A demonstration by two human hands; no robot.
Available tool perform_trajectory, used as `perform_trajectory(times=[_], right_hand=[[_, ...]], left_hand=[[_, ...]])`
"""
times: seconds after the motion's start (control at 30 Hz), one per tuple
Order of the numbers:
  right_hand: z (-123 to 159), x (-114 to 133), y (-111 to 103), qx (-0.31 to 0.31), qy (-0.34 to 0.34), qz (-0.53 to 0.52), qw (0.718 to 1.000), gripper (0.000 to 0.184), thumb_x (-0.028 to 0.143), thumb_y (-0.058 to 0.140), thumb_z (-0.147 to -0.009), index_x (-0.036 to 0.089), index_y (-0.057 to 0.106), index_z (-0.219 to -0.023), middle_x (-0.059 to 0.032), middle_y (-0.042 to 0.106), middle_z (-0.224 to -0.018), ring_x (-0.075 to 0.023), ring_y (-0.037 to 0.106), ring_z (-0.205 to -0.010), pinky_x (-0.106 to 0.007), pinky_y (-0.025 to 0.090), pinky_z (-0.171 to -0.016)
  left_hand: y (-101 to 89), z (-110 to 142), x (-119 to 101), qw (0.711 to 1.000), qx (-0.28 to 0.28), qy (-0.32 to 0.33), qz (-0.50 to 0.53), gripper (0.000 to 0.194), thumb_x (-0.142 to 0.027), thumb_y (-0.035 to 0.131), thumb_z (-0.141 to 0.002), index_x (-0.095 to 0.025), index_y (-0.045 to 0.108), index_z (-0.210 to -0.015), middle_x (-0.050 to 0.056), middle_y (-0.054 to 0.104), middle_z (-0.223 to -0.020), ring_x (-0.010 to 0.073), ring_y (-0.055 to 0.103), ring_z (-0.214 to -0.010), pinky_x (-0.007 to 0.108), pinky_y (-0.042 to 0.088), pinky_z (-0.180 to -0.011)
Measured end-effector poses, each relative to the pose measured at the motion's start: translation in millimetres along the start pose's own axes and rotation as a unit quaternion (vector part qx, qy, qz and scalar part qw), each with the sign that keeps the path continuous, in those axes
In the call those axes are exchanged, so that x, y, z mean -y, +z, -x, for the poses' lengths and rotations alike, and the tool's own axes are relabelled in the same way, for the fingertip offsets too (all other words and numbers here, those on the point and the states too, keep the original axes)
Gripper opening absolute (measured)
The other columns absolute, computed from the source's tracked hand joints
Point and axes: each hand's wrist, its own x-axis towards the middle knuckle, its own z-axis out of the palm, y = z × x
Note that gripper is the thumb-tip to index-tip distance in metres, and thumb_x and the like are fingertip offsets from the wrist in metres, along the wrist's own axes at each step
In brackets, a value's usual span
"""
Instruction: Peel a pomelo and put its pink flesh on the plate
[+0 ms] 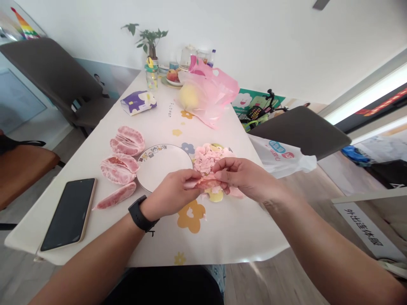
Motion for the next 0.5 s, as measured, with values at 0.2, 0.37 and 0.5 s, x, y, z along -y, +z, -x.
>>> perform_trajectory(times=[0.2, 0.37, 0.5], right_hand=[[-9, -6, 10, 0.017, -0.04, -0.151, 0.988, 0.034, 0.035, 0.092, -0.071, 0.019, 0.069, -0.091, 0.0028, 0.067, -0.069, -0.0095, 0.059, -0.055, -0.022, 0.048, -0.052], [-25, -5, 25, 0.007, -0.053, -0.194, 0.98, 0.029, 0.029, 0.089, -0.067, 0.019, 0.069, -0.086, 0.004, 0.063, -0.063, -0.0086, 0.054, -0.052, -0.022, 0.048, -0.051], [-42, -6, 27, -0.038, -0.074, -0.19, 0.978, 0.025, 0.024, 0.084, -0.068, 0.019, 0.069, -0.088, 0.0019, 0.068, -0.075, -0.0077, 0.053, -0.056, -0.021, 0.043, -0.051]], left_hand=[[-15.3, 5, -4, 0.994, 0.001, -0.05, 0.093, 0.027, -0.039, 0.076, -0.084, -0.021, 0.073, -0.104, 0.004, 0.077, -0.1, 0.0201, 0.072, -0.088, 0.028, 0.056, -0.074], [-31.1, 10, 3, 0.991, -0.013, -0.068, 0.115, 0.026, -0.038, 0.078, -0.083, -0.022, 0.074, -0.103, 0.003, 0.077, -0.096, 0.0194, 0.072, -0.083, 0.028, 0.056, -0.07], [-39.8, 10, 14, 0.987, -0.069, -0.058, 0.132, 0.027, -0.041, 0.077, -0.084, -0.02, 0.074, -0.1, 0.005, 0.077, -0.099, 0.0213, 0.072, -0.09, 0.031, 0.057, -0.076]])
